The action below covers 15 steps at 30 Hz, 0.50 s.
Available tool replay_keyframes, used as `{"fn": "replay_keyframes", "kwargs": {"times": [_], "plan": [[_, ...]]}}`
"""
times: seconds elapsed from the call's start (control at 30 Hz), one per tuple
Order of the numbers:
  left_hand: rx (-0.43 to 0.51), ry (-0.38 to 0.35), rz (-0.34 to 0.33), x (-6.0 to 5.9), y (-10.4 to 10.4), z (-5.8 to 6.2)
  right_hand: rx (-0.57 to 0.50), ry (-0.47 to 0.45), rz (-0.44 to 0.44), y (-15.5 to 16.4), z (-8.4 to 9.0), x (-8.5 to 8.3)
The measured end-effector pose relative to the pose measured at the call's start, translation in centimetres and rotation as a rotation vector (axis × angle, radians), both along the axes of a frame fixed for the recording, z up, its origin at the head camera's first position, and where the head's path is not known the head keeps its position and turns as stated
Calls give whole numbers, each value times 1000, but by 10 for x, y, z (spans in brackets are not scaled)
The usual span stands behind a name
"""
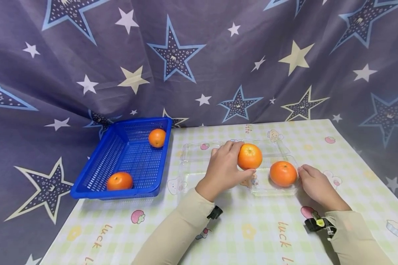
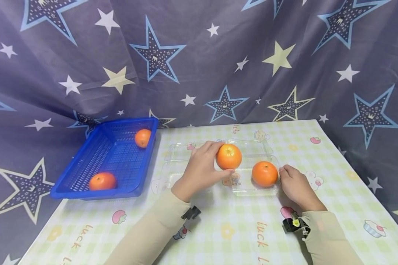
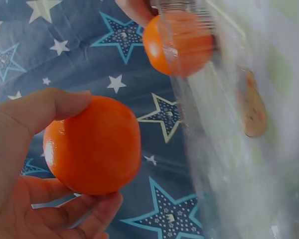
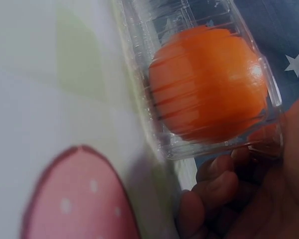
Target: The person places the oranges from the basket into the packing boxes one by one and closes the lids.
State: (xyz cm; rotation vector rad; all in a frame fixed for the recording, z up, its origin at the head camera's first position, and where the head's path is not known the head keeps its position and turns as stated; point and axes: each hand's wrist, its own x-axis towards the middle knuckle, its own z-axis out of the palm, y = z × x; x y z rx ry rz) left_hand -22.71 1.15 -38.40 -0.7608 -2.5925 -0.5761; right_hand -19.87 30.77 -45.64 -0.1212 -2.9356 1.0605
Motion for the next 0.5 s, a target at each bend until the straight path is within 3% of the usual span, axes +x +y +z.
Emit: {"fn": "replay_keyframes", "kwargs": {"times": [0.17, 0.5], "plan": [[13, -22, -30, -1, 11, 0, -3, 0, 1, 1, -1, 0], [-24, -140, -27, 0, 23, -18, 2, 12, 3, 2, -1, -1]]}}
